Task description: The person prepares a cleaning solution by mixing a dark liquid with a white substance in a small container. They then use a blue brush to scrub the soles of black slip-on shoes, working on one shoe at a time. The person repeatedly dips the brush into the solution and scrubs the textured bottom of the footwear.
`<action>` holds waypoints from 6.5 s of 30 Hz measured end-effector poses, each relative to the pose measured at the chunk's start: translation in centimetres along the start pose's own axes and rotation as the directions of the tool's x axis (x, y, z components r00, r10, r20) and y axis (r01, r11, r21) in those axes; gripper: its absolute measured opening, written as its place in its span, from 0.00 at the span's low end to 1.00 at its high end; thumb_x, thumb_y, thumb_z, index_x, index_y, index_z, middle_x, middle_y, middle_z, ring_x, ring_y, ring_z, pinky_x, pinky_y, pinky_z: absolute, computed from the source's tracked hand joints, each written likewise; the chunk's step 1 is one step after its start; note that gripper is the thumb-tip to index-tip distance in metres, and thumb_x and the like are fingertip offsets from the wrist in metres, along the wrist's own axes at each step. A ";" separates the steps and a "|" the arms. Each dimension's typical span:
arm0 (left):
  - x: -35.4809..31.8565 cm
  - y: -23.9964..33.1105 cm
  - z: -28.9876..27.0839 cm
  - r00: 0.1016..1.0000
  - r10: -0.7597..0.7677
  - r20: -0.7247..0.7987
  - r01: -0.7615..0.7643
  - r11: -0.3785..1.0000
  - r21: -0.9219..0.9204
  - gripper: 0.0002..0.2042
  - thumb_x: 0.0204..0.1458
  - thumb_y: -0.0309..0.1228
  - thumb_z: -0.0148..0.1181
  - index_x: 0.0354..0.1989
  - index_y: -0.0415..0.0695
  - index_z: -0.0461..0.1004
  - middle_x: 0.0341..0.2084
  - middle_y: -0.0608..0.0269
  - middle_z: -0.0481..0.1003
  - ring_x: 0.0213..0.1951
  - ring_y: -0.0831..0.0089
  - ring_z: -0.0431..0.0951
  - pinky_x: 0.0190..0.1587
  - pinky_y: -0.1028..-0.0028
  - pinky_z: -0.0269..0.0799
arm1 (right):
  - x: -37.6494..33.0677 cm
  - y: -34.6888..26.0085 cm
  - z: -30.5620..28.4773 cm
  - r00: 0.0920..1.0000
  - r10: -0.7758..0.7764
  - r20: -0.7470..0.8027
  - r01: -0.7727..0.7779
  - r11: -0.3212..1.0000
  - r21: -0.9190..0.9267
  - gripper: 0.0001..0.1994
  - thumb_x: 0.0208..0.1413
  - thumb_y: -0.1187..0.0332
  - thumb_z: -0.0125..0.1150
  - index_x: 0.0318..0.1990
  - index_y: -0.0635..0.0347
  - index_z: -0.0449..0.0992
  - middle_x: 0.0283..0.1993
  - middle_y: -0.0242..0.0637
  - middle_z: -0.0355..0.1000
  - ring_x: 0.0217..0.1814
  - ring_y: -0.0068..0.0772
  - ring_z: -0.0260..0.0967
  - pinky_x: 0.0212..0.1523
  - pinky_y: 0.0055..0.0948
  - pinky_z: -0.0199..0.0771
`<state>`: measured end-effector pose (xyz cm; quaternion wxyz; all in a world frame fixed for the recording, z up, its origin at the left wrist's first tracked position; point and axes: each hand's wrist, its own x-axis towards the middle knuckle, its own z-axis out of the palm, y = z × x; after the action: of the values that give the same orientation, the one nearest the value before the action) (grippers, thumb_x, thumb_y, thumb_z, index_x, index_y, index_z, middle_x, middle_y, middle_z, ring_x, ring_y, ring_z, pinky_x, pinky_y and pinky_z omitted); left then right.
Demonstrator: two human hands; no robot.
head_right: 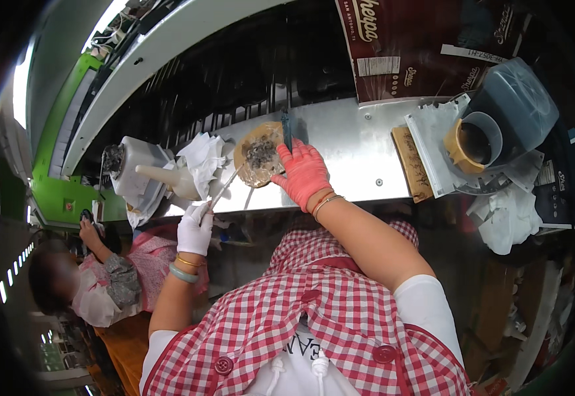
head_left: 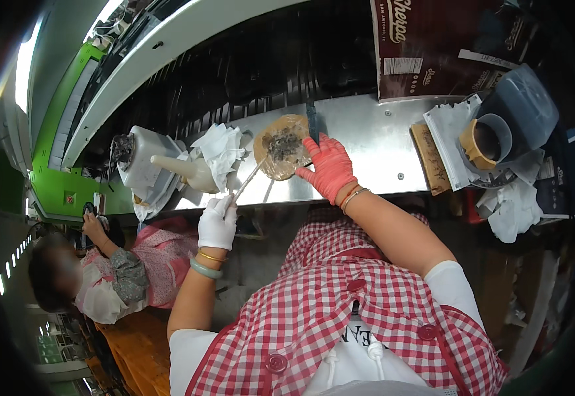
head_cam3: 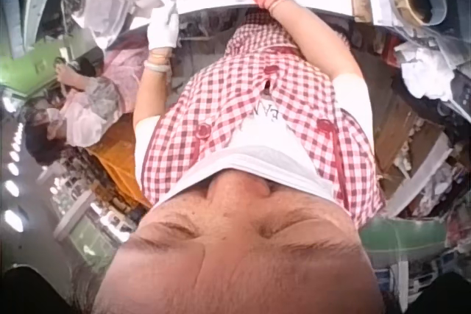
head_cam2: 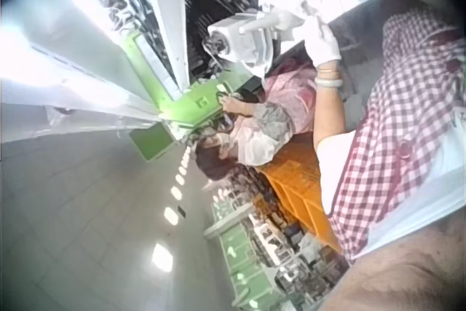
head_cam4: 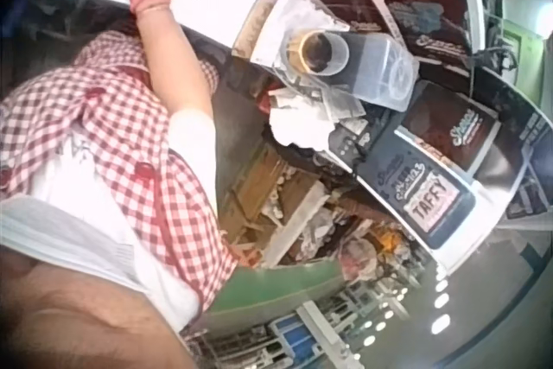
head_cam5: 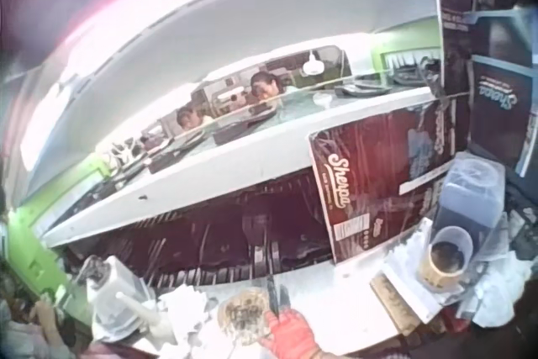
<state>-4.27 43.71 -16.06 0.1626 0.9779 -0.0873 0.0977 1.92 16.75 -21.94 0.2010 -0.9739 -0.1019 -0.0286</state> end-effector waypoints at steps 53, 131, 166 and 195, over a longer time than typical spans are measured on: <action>2.8 8.1 9.7 0.834 0.459 -0.308 -0.454 0.886 0.090 0.15 0.44 0.26 0.55 0.43 0.40 0.70 0.41 0.53 0.70 0.51 0.51 0.67 0.56 0.53 0.58 | -7.8 1.5 0.4 0.932 0.130 -0.339 -0.156 0.987 -0.048 0.23 0.51 0.70 0.45 0.58 0.53 0.64 0.53 0.51 0.67 0.55 0.45 0.65 0.60 0.38 0.57; 3.4 12.9 7.2 0.712 0.221 0.667 0.702 -0.248 -0.667 0.30 0.59 0.35 0.48 0.66 0.38 0.45 0.57 0.51 0.59 0.56 0.64 0.65 0.58 0.68 0.62 | -15.5 15.1 -24.8 0.518 0.755 -0.403 -0.226 0.575 0.786 0.13 0.55 0.61 0.59 0.42 0.59 0.77 0.29 0.30 0.73 0.26 0.16 0.67 0.24 0.18 0.66; 9.1 24.6 7.5 0.548 0.642 0.537 0.832 -0.353 -0.427 0.26 0.59 0.43 0.46 0.62 0.42 0.56 0.54 0.43 0.65 0.53 0.51 0.70 0.48 0.58 0.75 | -16.2 18.7 -22.8 0.529 0.793 -0.301 -0.140 0.431 0.891 0.14 0.54 0.61 0.60 0.40 0.63 0.77 0.33 0.31 0.75 0.27 0.19 0.69 0.28 0.19 0.69; 8.5 24.5 7.8 0.642 0.511 0.572 0.766 -0.457 -0.452 0.43 0.47 0.67 0.45 0.58 0.38 0.59 0.46 0.49 0.71 0.43 0.58 0.75 0.41 0.63 0.76 | -11.1 3.9 -19.2 0.658 0.720 -0.220 0.046 0.254 0.966 0.08 0.58 0.70 0.54 0.39 0.66 0.74 0.33 0.35 0.74 0.29 0.20 0.72 0.29 0.19 0.73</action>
<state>0.28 17.10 -14.04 0.8574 0.2635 0.0018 -0.4420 -8.34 3.52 -6.93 0.7340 -0.5975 0.2088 -0.2463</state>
